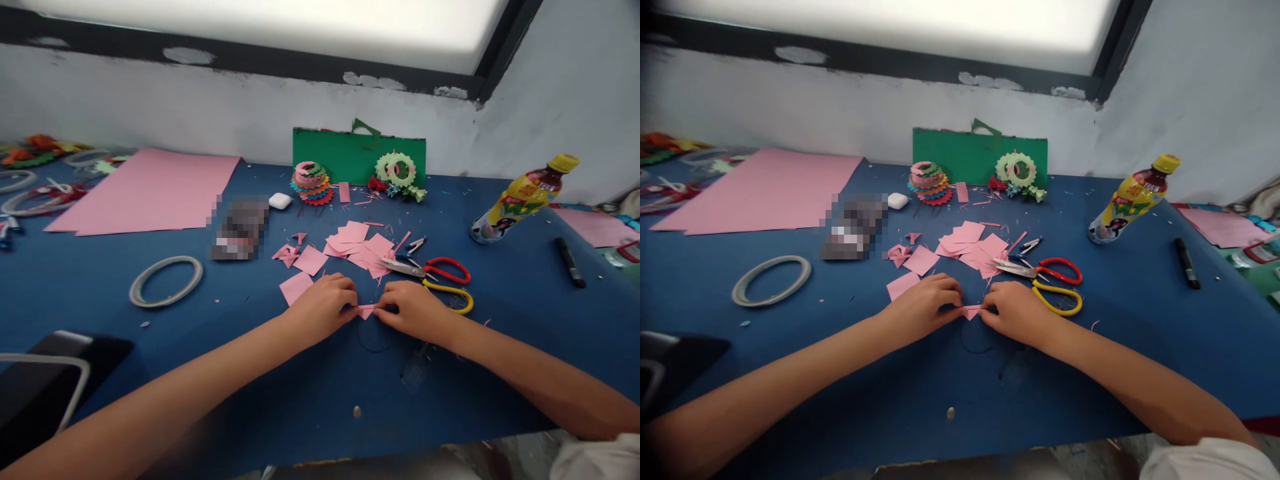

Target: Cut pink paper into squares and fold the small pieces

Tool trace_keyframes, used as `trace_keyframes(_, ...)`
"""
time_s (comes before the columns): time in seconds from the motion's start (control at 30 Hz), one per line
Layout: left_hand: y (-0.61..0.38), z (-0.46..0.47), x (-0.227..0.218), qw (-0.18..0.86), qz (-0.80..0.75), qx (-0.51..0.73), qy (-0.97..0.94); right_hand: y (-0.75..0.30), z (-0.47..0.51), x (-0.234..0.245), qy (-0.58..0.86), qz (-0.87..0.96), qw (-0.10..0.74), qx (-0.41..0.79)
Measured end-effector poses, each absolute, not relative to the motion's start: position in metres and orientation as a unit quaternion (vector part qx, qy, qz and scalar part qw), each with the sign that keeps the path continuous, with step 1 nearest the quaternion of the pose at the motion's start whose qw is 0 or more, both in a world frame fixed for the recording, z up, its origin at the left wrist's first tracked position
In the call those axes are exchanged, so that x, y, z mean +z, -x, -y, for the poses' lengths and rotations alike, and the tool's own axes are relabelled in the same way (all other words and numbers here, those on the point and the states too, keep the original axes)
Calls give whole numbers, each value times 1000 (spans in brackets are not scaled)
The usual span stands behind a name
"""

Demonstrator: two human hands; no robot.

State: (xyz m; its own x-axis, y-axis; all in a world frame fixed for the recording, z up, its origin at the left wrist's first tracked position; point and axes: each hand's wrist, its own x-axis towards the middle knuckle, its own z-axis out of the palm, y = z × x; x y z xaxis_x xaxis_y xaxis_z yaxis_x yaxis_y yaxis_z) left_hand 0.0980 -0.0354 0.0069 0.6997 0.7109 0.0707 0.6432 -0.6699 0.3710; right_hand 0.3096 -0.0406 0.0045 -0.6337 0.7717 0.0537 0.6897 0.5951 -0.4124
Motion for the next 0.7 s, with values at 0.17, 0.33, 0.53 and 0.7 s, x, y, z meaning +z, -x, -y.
trace_keyframes(0.17,-112,29,11,176,-457,39,-871,-295,28,14,425,877,54,219)
trace_keyframes(0.33,-116,26,17,194,-481,-6,-855,-292,25,11,430,862,61,262)
trace_keyframes(0.53,-113,25,21,248,-424,27,-871,-293,26,11,409,863,60,290)
trace_keyframes(0.7,-108,22,30,336,-441,75,-829,-299,22,20,387,867,107,293)
